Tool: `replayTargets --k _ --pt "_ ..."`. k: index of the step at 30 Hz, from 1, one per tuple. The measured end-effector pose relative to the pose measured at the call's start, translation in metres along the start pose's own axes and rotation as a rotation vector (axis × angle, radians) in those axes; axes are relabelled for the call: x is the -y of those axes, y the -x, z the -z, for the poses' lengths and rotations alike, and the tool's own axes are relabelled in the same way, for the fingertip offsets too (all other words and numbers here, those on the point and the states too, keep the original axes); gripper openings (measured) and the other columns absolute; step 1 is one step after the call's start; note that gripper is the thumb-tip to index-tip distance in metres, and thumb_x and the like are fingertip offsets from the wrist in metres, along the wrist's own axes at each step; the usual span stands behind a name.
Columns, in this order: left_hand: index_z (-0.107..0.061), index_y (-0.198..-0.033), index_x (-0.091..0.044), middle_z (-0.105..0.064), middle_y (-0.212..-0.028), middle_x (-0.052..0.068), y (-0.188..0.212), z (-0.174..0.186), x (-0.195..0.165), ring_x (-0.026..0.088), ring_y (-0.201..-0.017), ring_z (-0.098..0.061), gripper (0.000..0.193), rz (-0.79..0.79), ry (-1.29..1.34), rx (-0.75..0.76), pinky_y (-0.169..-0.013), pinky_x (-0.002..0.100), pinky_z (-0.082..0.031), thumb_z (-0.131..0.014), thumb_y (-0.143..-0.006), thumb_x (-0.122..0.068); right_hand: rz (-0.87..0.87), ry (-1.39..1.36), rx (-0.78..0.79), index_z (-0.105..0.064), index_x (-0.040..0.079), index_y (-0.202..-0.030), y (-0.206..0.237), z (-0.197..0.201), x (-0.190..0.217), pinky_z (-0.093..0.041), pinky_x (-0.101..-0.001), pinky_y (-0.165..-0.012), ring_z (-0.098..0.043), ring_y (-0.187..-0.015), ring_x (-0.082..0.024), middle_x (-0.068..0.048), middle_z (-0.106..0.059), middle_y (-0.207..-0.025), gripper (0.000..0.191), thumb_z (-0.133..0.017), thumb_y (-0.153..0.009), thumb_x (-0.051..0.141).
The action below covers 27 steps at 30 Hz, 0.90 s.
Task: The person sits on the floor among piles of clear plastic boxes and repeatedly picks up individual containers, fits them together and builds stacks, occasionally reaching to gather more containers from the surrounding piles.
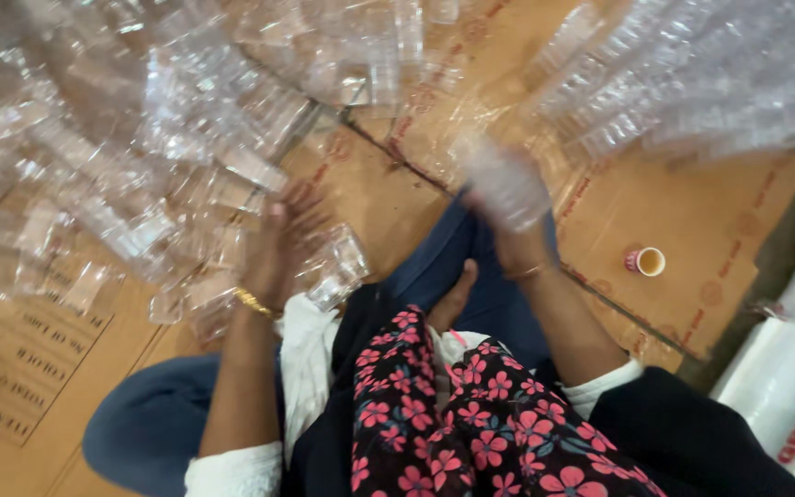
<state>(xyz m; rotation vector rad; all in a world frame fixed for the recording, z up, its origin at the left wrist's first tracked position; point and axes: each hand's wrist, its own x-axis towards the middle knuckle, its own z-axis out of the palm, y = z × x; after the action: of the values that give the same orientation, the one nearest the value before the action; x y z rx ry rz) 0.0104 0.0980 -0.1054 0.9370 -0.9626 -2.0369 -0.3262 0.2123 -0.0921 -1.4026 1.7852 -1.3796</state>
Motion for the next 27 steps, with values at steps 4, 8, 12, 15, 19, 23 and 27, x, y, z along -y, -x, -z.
replayTargets --k 4,8,12,15,19,23,27 --pt "-0.048 -0.147 -0.009 -0.063 -0.133 0.011 0.001 0.022 -0.008 0.021 -0.113 -0.063 0.053 -0.073 -0.055 -0.234 -0.1 0.04 -0.053 -0.049 -0.106 -0.043 -0.494 -0.645 -0.578 -0.044 0.018 -0.136 -0.018 0.065 -0.078 -0.06 -0.0368 -0.08 -0.069 -0.101 -0.02 -0.006 -0.064 -0.117 0.057 -0.074 -0.091 -0.001" --pt "-0.051 -0.143 -0.009 -0.065 -0.127 0.009 0.002 0.027 -0.005 0.018 -0.108 -0.066 0.045 -0.031 -0.081 -0.265 -0.094 0.034 -0.056 -0.046 -0.107 -0.036 -0.654 -0.425 -0.552 -0.038 0.024 -0.146 -0.031 0.082 -0.138 -0.054 -0.0325 -0.072 -0.063 -0.099 -0.017 -0.001 -0.062 -0.124 0.067 -0.074 -0.094 0.003" --pt "-0.051 -0.142 -0.009 -0.065 -0.126 0.008 0.005 0.027 -0.004 0.017 -0.108 -0.066 0.041 -0.045 -0.107 -0.26 -0.094 0.034 -0.055 -0.048 -0.108 -0.032 -0.629 -0.333 -0.578 -0.008 0.029 -0.154 -0.058 0.075 -0.151 -0.057 -0.0326 -0.072 -0.064 -0.103 -0.019 -0.003 -0.059 -0.134 0.097 -0.075 -0.09 0.0" --pt "-0.052 -0.141 -0.009 -0.065 -0.125 0.008 0.006 0.027 -0.007 0.016 -0.108 -0.066 0.04 -0.038 -0.116 -0.283 -0.094 0.033 -0.055 -0.047 -0.108 -0.031 -0.7 -0.319 -0.588 0.001 0.033 -0.155 -0.086 0.069 -0.145 -0.058 -0.033 -0.07 -0.066 -0.103 -0.02 0.0 -0.052 -0.141 0.109 -0.077 -0.087 0.0" --pt "-0.052 -0.141 -0.009 -0.065 -0.126 0.007 0.007 0.024 -0.01 0.016 -0.107 -0.066 0.039 -0.045 -0.108 -0.292 -0.094 0.033 -0.055 -0.048 -0.109 -0.03 -0.779 -0.382 -0.656 -0.005 0.029 -0.157 -0.115 0.061 -0.146 -0.059 -0.0342 -0.067 -0.068 -0.1 -0.022 -0.007 -0.053 -0.142 0.11 -0.08 -0.084 -0.004" --pt "-0.051 -0.143 -0.01 -0.063 -0.129 0.006 0.009 0.024 -0.014 0.016 -0.109 -0.066 0.039 -0.07 -0.122 -0.3 -0.094 0.033 -0.055 -0.048 -0.108 -0.027 -0.722 -0.438 -0.482 -0.025 0.02 -0.156 -0.112 0.066 -0.15 -0.062 -0.0382 -0.074 -0.064 -0.097 -0.022 -0.002 -0.052 -0.125 0.092 -0.079 -0.086 -0.005" --pt "-0.051 -0.143 -0.011 -0.061 -0.132 0.007 0.008 0.022 -0.017 0.016 -0.11 -0.065 0.038 -0.083 -0.118 -0.329 -0.094 0.033 -0.055 -0.05 -0.106 -0.023 -0.647 0.059 -0.19 -0.063 0.01 -0.135 -0.072 0.07 -0.123 -0.058 -0.0354 -0.082 -0.069 -0.094 -0.025 -0.008 -0.071 -0.105 0.044 -0.081 -0.096 0.019"
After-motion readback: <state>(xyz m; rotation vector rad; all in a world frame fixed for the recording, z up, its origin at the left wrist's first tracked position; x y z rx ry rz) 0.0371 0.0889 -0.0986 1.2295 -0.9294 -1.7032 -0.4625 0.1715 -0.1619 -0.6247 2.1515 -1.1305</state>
